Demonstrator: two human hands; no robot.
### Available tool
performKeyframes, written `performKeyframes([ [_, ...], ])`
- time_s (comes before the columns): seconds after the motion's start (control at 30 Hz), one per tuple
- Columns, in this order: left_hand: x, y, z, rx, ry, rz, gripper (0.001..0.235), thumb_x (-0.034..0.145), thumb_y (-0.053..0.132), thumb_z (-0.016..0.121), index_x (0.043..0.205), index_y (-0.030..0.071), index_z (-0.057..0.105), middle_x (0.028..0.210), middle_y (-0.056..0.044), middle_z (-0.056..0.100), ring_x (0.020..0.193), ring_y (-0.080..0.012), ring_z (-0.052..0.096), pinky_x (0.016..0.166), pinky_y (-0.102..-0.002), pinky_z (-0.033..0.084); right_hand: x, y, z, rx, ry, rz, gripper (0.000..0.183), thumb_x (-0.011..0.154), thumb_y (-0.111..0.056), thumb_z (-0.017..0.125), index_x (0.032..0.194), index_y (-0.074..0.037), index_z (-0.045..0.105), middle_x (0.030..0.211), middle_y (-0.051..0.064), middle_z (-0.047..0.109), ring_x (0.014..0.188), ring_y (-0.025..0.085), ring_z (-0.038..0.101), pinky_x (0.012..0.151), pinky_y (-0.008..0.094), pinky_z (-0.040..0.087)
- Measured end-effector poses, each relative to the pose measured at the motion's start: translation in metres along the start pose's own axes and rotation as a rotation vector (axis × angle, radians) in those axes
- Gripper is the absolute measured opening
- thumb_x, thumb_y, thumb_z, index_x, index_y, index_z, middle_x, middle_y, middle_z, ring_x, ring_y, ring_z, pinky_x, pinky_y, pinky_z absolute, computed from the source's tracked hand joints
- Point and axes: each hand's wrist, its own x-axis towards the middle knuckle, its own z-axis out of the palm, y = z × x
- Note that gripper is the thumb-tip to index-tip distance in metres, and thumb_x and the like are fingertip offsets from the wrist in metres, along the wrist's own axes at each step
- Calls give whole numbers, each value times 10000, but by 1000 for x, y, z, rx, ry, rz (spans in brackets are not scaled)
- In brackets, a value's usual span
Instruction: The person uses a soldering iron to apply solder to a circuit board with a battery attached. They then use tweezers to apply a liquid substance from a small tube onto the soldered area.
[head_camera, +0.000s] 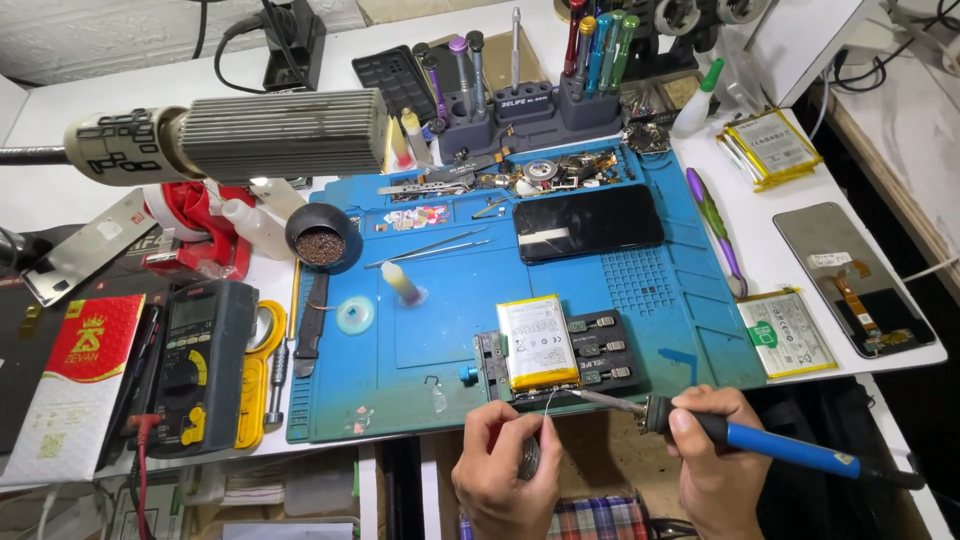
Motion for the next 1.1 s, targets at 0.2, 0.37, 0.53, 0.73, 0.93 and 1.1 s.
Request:
performKeyframes([
  [0.2, -6, -4, 4, 25, -34, -26, 91, 758, 124, 827, 773, 132, 738, 868, -7, 622, 658, -133, 647, 486, -242, 585, -2, 5, -2, -71, -29, -36, 156, 863, -200, 711, 880, -67, 631, 722, 77, 528, 523, 136, 500, 423, 208, 436],
  [0.37, -1, -1, 4, 36, -18, -12, 101, 752, 113, 830, 755, 142, 733, 847, 7, 599, 624, -111, 610, 481, -223, 565, -4, 0, 4, -72, -23, -41, 164, 858, -207, 705, 879, -63, 628, 717, 76, 519, 573, 140, 518, 411, 195, 458],
  [0.53, 0, 0, 5, 41, -7, -5, 108, 754, 110, 832, 747, 141, 729, 828, 7, 588, 619, -110, 600, 471, -215, 560, -5, -1, 7, -115, -29, -83, 151, 849, -213, 695, 872, -82, 622, 730, 63, 539, 557, 134, 517, 417, 192, 447],
  [0.73, 1, 1, 5, 45, 6, -1, 112, 750, 103, 825, 736, 150, 724, 824, 8, 582, 580, -106, 572, 451, -209, 525, -5, -6, 12, -143, -9, -86, 145, 852, -217, 685, 858, -88, 619, 756, 67, 570, 653, 137, 523, 399, 179, 452],
  [0.93, -1, -2, 5, 52, 1, 20, 121, 760, 124, 836, 754, 157, 720, 841, 3, 588, 610, -114, 598, 478, -215, 567, -4, -9, 15, -168, -18, -97, 136, 839, -216, 674, 858, -90, 627, 669, 69, 559, 541, 114, 498, 493, 197, 409],
  [1.1, -4, -5, 7, 77, -16, -3, 116, 763, 147, 827, 745, 181, 718, 845, 16, 584, 626, -111, 612, 462, -219, 574, -4, -8, 14, -166, -17, -116, 136, 835, -215, 683, 858, -90, 635, 686, 68, 577, 550, 112, 508, 501, 193, 415],
])
